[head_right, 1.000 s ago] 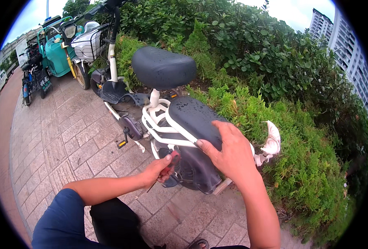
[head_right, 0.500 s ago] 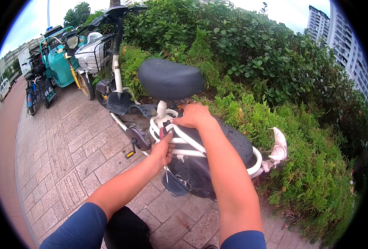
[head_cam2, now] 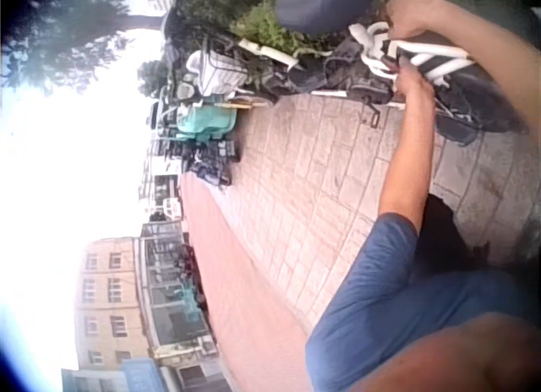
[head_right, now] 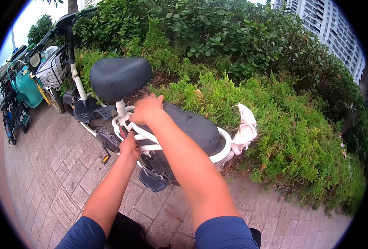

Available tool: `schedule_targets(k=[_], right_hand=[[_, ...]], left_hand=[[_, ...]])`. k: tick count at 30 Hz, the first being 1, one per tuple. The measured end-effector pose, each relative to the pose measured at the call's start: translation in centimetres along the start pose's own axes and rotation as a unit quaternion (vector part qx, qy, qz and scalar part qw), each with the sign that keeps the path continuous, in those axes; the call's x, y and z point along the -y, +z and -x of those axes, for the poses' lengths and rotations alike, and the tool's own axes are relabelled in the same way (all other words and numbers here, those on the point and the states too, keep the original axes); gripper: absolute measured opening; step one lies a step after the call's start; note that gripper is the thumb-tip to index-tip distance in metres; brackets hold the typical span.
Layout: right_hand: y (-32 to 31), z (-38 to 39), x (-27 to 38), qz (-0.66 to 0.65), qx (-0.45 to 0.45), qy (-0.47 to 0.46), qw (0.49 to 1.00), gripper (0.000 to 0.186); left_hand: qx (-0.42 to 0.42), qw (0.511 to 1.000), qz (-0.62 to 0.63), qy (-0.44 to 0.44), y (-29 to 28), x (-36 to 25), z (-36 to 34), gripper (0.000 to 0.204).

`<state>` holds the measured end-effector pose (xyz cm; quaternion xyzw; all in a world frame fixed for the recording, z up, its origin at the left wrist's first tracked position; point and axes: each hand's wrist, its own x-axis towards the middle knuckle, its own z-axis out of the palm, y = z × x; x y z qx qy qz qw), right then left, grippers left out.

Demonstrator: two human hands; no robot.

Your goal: The person unscrews and removes the rear seat assembly of an electric scooter using a screwdriver, revealing the internal wiring and battery compartment.

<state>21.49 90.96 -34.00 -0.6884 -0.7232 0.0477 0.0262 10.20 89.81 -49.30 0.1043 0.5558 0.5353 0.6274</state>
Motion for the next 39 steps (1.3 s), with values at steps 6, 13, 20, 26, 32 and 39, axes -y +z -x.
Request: schedule_targets(k=[6, 13, 20, 26, 32, 39], right_hand=[[0.0, -0.6, 0.0, 0.007, 0.004, 0.020, 1.000, 0.068], [-0.6, -0.9, 0.4, -0.004, 0.038, 0.000, 0.999, 0.067], [-0.8, -0.8, -0.9, -0.012, 0.053, 0.000, 0.999, 0.064], [-0.9, -1.2, -1.0, -0.061, 0.046, -0.024, 0.997, 0.062], [0.0, -1.3, -2.2, -0.079, 0.029, -0.022, 0.996, 0.059], [-0.3, -0.8, -2.9, -0.099, 0.035, -0.038, 0.994, 0.053]], left_hand=[[-0.018, 0.999, -0.014, 0.029, 0.1, 1.2, -1.7, 0.026], [-0.022, 0.998, -0.013, 0.055, -1.1, 0.3, -4.3, 0.044], [0.041, 0.998, 0.051, -0.008, 0.3, 0.8, -6.3, 0.036], [-0.034, 0.993, 0.105, 0.036, -0.8, 1.0, -10.8, 0.038], [-0.116, 0.985, 0.108, 0.065, 0.4, 1.2, -10.4, 0.041], [-0.155, 0.979, 0.111, 0.077, 0.6, 0.9, -10.5, 0.044]])
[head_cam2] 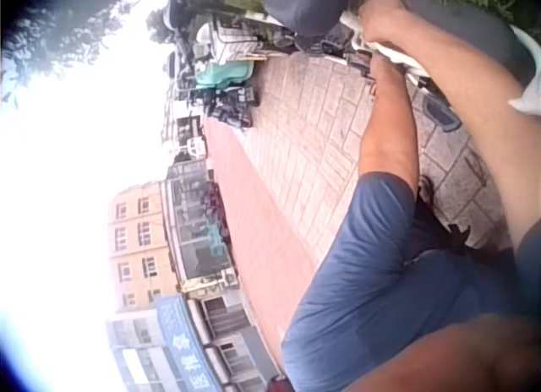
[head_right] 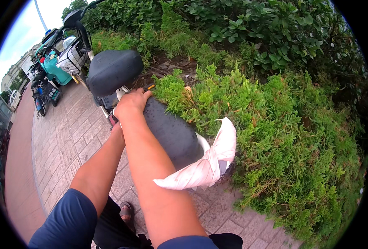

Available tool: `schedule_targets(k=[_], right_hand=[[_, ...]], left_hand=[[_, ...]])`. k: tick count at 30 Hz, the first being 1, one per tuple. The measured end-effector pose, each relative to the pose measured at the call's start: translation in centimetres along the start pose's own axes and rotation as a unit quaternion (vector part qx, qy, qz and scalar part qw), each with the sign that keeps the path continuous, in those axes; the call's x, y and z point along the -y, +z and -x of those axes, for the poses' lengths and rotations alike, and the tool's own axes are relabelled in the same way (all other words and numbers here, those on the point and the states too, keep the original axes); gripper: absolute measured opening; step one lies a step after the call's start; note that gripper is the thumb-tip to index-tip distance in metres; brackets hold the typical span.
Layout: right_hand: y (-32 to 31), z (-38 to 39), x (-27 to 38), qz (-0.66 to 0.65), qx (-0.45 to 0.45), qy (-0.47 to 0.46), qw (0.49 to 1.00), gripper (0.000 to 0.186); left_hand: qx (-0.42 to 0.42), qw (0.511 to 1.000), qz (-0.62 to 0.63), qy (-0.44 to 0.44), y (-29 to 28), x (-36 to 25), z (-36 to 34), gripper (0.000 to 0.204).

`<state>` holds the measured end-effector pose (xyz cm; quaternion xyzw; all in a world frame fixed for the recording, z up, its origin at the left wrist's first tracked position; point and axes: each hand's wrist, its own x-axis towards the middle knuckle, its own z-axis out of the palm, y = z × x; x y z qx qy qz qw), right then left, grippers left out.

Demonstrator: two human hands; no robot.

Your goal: The person unscrews and removes the rear seat assembly of an electric scooter using a screwdriver, revealing the internal wiring and battery compartment.

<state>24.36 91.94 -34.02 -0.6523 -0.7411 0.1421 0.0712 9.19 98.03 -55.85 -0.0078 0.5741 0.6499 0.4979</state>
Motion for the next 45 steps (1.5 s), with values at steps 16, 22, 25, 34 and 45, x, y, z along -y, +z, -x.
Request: schedule_targets(k=[16, 22, 25, 34, 45], right_hand=[[1.2, 7.1, -3.6, 0.004, -0.080, -0.046, 0.996, 0.078], [0.3, 21.4, -9.0, -0.061, -0.238, -0.026, 0.969, 0.074], [0.8, 22.3, -10.0, -0.111, -0.259, 0.008, 0.960, 0.081], [0.0, 21.0, -9.4, -0.071, -0.200, 0.081, 0.974, 0.121], [-0.2, 20.4, -8.3, -0.057, -0.167, 0.106, 0.979, 0.126]], left_hand=[[0.029, 0.999, -0.042, 0.003, -1.5, -0.1, 0.6, 0.052], [0.035, 0.973, -0.212, 0.084, -2.5, -1.4, 5.6, 0.036], [0.052, 0.915, -0.313, 0.248, -4.4, -1.4, 7.8, 0.027], [0.319, 0.890, -0.230, 0.230, 0.7, -8.6, 12.0, 0.027], [0.469, 0.847, -0.237, 0.079, 1.7, -7.7, 7.9, 0.045]])
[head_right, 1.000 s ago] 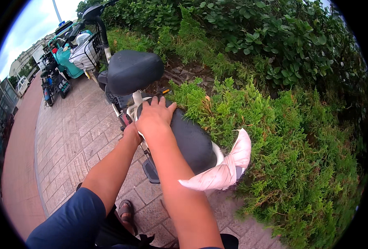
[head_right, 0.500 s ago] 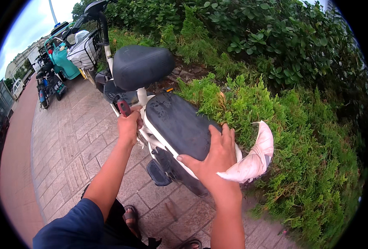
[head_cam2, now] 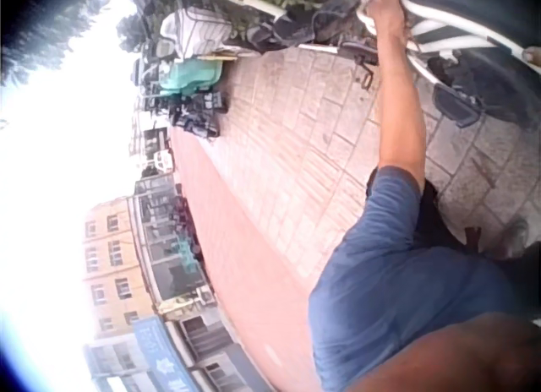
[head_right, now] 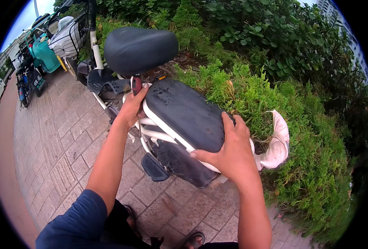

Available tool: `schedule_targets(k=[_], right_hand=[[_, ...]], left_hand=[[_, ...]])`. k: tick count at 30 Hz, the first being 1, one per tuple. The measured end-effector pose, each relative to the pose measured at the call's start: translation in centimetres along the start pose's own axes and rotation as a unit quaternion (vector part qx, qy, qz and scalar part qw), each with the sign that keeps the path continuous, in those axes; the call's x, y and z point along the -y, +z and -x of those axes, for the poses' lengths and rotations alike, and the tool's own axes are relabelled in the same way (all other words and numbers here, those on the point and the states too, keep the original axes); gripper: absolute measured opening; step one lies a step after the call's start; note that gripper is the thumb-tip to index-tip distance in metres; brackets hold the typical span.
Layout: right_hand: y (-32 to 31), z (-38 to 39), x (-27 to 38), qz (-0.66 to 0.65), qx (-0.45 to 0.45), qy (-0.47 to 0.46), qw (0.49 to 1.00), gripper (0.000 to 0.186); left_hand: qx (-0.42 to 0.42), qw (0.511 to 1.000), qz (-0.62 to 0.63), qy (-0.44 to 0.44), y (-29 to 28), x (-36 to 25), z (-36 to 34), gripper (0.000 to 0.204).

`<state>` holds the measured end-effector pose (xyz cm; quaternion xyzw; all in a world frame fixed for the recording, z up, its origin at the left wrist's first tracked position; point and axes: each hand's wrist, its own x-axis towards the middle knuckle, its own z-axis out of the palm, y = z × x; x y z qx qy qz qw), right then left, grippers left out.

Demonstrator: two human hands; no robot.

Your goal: The person unscrews and removes the rear seat assembly of an electric scooter using a screwdriver, revealing the internal wiring and battery compartment.

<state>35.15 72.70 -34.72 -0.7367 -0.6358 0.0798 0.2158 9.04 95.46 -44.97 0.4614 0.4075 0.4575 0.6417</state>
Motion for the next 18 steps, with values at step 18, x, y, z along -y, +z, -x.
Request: schedule_targets(k=[18], right_hand=[[1.3, 0.1, -0.1, -0.020, -0.064, -0.014, 0.998, 0.114]], left_hand=[[-0.303, 0.950, -0.010, 0.080, -1.7, 3.5, 5.4, 0.052]])
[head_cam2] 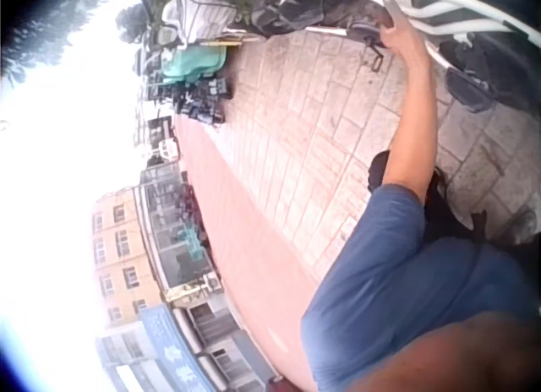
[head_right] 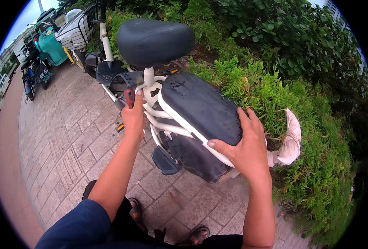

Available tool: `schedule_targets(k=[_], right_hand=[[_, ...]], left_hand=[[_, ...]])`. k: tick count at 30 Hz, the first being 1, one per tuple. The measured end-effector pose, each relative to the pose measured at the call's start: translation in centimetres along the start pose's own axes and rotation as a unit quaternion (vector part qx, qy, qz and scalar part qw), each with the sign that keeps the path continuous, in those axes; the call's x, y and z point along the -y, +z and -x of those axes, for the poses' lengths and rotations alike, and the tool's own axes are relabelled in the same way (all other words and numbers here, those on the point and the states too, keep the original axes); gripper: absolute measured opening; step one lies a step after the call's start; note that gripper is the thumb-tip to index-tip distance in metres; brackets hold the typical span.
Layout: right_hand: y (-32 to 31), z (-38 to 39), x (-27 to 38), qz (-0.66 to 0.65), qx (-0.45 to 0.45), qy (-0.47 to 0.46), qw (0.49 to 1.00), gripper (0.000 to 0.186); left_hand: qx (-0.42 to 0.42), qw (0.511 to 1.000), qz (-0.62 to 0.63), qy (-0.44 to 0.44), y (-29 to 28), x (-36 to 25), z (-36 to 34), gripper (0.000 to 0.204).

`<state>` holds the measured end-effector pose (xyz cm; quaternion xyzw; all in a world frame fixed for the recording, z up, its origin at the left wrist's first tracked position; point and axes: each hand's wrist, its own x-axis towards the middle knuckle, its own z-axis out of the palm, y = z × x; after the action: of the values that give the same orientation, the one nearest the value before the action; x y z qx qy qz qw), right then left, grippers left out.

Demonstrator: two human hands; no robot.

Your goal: The person unscrews and removes the rear seat assembly of an electric scooter using a screwdriver, revealing the internal wiring and battery compartment.

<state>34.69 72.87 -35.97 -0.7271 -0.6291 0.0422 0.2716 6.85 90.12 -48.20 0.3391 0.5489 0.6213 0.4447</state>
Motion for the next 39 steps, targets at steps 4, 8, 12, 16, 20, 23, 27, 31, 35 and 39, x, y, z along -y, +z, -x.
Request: schedule_targets(k=[4, 8, 12, 16, 20, 23, 27, 31, 35, 39], right_hand=[[0.0, 0.4, 0.2, -0.031, -0.055, -0.005, 0.998, 0.088], [-0.2, 3.1, 1.0, -0.063, -0.097, -0.085, 0.990, 0.061], [-4.1, 8.1, -1.9, -0.108, -0.208, -0.167, 0.958, 0.022], [-7.0, 8.0, -3.6, -0.194, -0.423, -0.036, 0.884, 0.027], [-8.6, 1.1, -4.8, -0.433, -0.269, 0.102, 0.854, 0.055], [-8.5, -1.0, -7.3, -0.556, -0.100, 0.119, 0.817, 0.054], [-7.9, -0.4, -7.9, -0.613, -0.114, 0.127, 0.772, 0.042], [-7.6, 1.1, -6.5, -0.662, -0.159, 0.118, 0.722, 0.036], [-8.7, 3.8, -4.6, -0.644, -0.173, 0.132, 0.734, 0.038], [-7.8, 7.9, -3.9, -0.637, -0.158, 0.108, 0.747, 0.032]], left_hand=[[-0.061, 0.987, -0.129, -0.076, -6.1, 8.9, 1.3, 0.039], [-0.067, 0.920, -0.331, -0.199, -13.9, 20.3, 5.6, 0.037], [0.053, 0.826, -0.515, -0.225, -18.8, 29.4, 8.3, 0.034], [0.185, 0.751, -0.602, -0.198, -19.8, 32.1, 9.6, 0.035], [0.239, 0.703, -0.639, -0.200, -17.3, 29.6, 10.6, 0.035], [0.166, 0.739, -0.616, -0.217, -14.8, 26.8, 9.6, 0.035], [-0.139, 0.886, -0.439, -0.052, -11.2, 23.7, 4.3, 0.030], [-0.107, 0.936, -0.181, 0.282, -3.0, 3.2, 1.7, 0.028], [0.106, 0.940, -0.124, 0.301, 1.7, -7.7, 4.7, 0.053], [0.112, 0.939, -0.158, 0.283, 1.3, -6.6, 6.2, 0.048]])
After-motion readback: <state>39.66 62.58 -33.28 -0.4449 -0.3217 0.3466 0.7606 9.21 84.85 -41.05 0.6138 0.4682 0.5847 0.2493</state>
